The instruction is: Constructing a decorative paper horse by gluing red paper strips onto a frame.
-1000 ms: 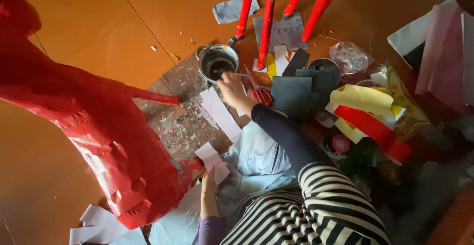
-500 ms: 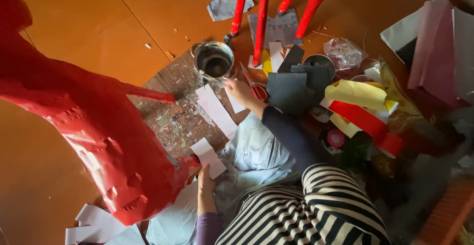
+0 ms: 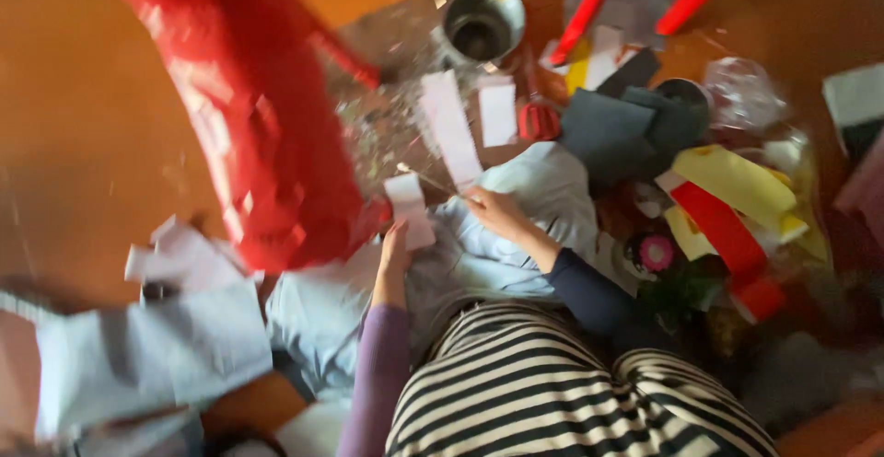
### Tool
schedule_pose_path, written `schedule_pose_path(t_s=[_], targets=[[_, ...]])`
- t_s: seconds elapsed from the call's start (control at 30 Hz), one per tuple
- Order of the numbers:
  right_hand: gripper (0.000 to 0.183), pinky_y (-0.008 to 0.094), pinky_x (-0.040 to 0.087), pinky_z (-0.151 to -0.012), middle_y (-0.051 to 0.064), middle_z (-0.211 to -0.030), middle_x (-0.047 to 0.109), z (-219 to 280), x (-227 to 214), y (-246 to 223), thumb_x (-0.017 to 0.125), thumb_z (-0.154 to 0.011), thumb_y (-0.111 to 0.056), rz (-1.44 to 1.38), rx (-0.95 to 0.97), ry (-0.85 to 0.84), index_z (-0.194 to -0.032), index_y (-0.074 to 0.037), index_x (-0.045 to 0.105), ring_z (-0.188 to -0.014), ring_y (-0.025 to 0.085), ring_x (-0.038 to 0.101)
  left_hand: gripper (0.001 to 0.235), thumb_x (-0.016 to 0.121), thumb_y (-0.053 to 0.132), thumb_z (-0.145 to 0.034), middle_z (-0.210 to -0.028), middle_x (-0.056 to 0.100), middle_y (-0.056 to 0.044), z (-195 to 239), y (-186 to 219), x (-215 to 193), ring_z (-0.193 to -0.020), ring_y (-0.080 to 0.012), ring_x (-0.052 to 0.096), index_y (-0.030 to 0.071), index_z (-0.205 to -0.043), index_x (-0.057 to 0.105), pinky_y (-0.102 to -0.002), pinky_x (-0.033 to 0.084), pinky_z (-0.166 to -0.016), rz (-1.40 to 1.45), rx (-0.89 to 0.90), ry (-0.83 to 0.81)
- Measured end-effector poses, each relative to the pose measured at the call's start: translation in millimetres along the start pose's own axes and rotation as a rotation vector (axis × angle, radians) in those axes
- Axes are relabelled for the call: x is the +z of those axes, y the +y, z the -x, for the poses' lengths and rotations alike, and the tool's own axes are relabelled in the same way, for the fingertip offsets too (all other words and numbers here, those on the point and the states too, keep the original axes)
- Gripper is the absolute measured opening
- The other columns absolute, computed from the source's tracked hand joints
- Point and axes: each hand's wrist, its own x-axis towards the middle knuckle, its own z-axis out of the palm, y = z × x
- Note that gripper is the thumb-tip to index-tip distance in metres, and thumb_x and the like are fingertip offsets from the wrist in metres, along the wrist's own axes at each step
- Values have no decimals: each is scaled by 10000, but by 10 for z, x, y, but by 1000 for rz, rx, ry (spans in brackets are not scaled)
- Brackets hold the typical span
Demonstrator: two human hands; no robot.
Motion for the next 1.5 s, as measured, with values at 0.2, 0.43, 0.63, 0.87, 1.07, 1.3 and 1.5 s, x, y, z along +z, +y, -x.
schedule_pose_path(t_s=[0.2,0.43,0.63,0.87,1.07,1.3,1.5], targets=[[340,539,517,-674,201,-884,703,230,27,-566,530,-972,-164,457,-227,-52,-1280,-144,671,-802,428,675,197,541,212,-1022,-977,671,-91,-76,-201,-228,-879,-262,689,51,-1110,613,-475,605,-735,25,58,-17],[425,550,513,-713,208,-917,713,-142,366,-465,506,-935,-67,717,-269,-145,-1330,-121,652,-848,417,670,337,557,137,-961,-1086,654,-87,-258,-346,-276,-948,-222,656,52,-1287,583,-409,563,-756,-143,97,184],[557,536,524,-682,223,-890,674,-97,571,-266,494,-888,-9,728,-164,-94,-1425,-125,581,-800,436,663,351,546,142,-972,-1148,686,-135,-209,-344,-255,-1023,-295,697,56,-1309,592,-464,599,-803,20,18,89],[320,514,542,-704,198,-962,681,797,201,-663,616,-899,-149,590,-118,-94,-1196,-118,727,-813,418,676,363,611,246,-987,-1205,680,-121,-428,-528,-467,-1104,-343,681,138,-1331,571,-590,595,-881,301,-137,-76],[227,509,553,-683,204,-860,714,965,98,-571,584,-961,-160,483,-124,-132,-1118,-89,733,-786,420,697,463,640,300,-974,-1307,532,-63,-246,-407,-339,-1181,-354,555,208,-1397,476,-616,526,-853,363,-174,119],[197,546,528,-624,240,-750,683,1053,361,-447,537,-951,-126,521,-88,-167,-1035,-51,699,-717,447,685,506,614,239,-961,-1338,520,-137,-229,-354,-321,-1221,-400,557,111,-1426,461,-714,539,-947,497,-267,131],[299,527,528,-629,212,-750,695,799,-4,-481,497,-980,-117,654,38,-160,-1237,-126,649,-697,416,690,419,477,202,-1006,-1341,557,-218,-153,-226,-203,-1197,-461,586,36,-1390,462,-719,538,-899,396,-252,43]])
